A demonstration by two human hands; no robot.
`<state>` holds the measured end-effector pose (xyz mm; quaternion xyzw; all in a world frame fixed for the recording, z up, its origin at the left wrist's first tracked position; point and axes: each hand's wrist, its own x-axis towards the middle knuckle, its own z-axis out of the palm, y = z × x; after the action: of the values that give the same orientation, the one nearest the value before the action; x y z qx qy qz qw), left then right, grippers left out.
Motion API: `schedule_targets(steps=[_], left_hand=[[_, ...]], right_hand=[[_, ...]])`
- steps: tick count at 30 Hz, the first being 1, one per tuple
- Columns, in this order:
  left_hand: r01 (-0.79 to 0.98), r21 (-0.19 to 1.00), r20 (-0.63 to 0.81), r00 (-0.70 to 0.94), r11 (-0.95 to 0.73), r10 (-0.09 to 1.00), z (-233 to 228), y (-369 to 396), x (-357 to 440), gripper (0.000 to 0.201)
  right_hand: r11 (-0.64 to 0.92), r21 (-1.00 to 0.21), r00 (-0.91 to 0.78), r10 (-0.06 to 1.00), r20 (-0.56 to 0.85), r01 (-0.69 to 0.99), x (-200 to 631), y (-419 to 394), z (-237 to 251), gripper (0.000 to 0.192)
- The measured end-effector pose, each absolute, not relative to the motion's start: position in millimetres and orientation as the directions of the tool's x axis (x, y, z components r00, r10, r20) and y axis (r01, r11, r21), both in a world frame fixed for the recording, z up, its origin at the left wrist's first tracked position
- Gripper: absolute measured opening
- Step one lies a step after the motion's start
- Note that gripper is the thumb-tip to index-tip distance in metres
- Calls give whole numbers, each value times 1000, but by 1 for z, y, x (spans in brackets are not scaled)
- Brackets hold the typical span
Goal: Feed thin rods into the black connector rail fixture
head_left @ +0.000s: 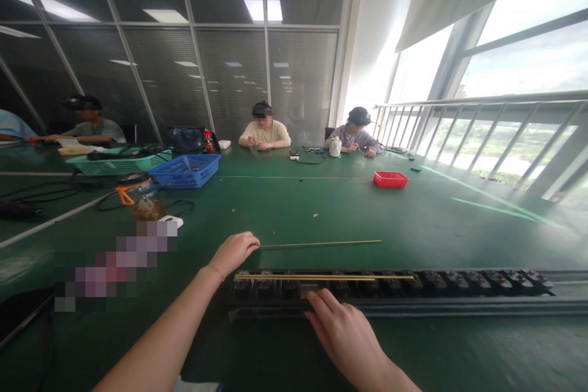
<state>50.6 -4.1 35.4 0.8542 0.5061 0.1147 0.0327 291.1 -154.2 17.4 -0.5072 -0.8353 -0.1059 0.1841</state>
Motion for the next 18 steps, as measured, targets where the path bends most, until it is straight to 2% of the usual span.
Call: schedule_targets(steps=[3, 7, 11, 14, 18], left_hand=[[852, 195, 144, 465, -485, 874, 39, -5, 47, 27], [823, 279, 143, 474, -495, 869, 81, -20, 49, 29], [713, 389, -30, 643, -583, 765, 123, -54, 58, 31], [703, 370, -110, 682, -607, 723, 131, -72, 65, 26], [740, 329, -110, 647, -587, 754, 126, -75, 72, 22]], right_hand=[[482, -36, -434, 816, 380, 875, 294, -155, 20, 28], [497, -72, -450, 829, 332, 865, 298, -157, 22, 32], [494, -102, -444, 840, 313, 863, 298, -156, 21, 33], [497, -133, -438, 841, 318, 858, 298, -156, 20, 34], [509, -156, -443, 836, 324, 846, 299, -157, 22, 34]])
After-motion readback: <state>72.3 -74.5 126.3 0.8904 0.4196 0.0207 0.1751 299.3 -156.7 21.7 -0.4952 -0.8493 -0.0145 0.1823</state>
